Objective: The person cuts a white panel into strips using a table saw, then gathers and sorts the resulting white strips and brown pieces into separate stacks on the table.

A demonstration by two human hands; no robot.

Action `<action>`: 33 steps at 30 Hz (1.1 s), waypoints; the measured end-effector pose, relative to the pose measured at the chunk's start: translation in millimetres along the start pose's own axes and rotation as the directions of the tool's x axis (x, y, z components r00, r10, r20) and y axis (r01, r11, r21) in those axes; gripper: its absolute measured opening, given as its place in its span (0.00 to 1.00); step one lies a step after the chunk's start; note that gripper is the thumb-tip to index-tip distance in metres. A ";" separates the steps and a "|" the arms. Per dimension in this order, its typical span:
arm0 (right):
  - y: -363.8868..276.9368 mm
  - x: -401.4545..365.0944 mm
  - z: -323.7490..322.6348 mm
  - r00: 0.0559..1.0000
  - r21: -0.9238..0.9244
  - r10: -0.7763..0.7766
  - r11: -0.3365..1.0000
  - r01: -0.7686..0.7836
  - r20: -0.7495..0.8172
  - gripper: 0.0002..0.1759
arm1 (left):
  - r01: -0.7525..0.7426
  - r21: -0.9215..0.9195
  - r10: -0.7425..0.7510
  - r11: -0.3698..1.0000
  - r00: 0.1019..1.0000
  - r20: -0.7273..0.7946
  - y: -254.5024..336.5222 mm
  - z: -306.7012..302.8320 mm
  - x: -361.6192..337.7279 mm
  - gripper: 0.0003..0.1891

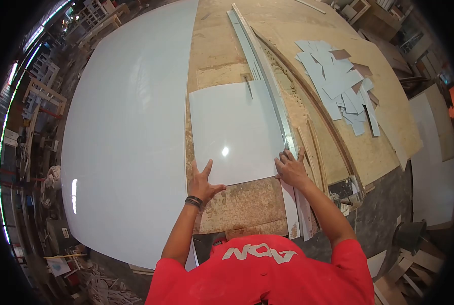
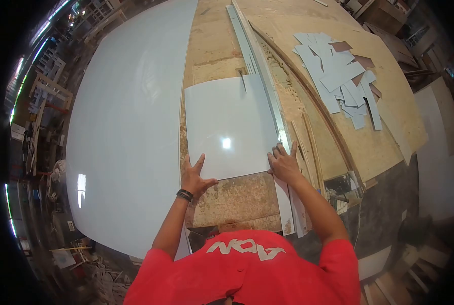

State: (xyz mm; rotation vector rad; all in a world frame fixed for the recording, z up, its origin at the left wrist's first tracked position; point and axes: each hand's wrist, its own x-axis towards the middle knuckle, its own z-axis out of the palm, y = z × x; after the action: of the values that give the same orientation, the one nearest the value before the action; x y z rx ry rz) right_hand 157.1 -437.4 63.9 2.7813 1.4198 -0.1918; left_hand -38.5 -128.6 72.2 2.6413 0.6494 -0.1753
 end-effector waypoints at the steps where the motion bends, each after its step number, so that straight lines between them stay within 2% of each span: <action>1: 1.9 4.7 -0.1 1.000 -0.003 0.008 1.000 -0.008 0.000 0.36 | 0.007 0.001 -0.007 1.000 1.000 -0.001 1.2 -3.4 4.7 0.60; 3: 4.5 16.4 -0.8 1.000 -0.001 -0.003 1.000 0.003 -0.002 0.36 | -0.001 0.075 -0.002 0.997 0.999 0.041 4.5 -10.0 12.5 0.65; 7: 9.5 38.5 -6.7 1.000 0.000 -0.003 1.000 0.003 -0.001 0.36 | 0.008 0.081 -0.010 0.997 1.000 0.013 -1.8 -8.5 35.8 0.66; 13: 15.1 39.4 -6.7 0.999 -0.049 0.023 0.999 -0.022 0.023 0.35 | 0.036 0.035 -0.039 0.999 0.995 0.092 1.5 -11.9 45.2 0.64; 16: 19.8 32.5 0.5 0.992 -0.113 0.004 0.993 -0.019 -0.128 0.34 | 0.015 0.085 -0.018 0.996 0.999 0.036 -2.0 -7.5 46.3 0.64; 19: 22.6 32.6 -1.1 0.988 -0.015 0.072 0.997 -0.074 -0.138 0.34 | 0.022 0.112 -0.028 0.994 0.998 0.051 -2.1 -5.3 51.0 0.64; 27: 26.7 46.3 -1.2 0.987 -0.039 0.100 0.994 -0.105 -0.127 0.35 | 0.038 0.124 -0.049 0.992 0.995 0.085 -1.7 -9.4 65.7 0.62; 33: 34.5 72.2 -0.5 0.981 -0.054 0.111 0.991 -0.121 -0.158 0.35 | 0.006 0.155 -0.007 0.988 1.000 0.006 -9.1 -8.5 92.1 0.63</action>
State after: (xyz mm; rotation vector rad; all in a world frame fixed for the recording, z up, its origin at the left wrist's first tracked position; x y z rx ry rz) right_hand 226.9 -399.4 54.6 2.8697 1.2602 0.0707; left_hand 38.8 -79.3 56.7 2.7860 0.6676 -0.2459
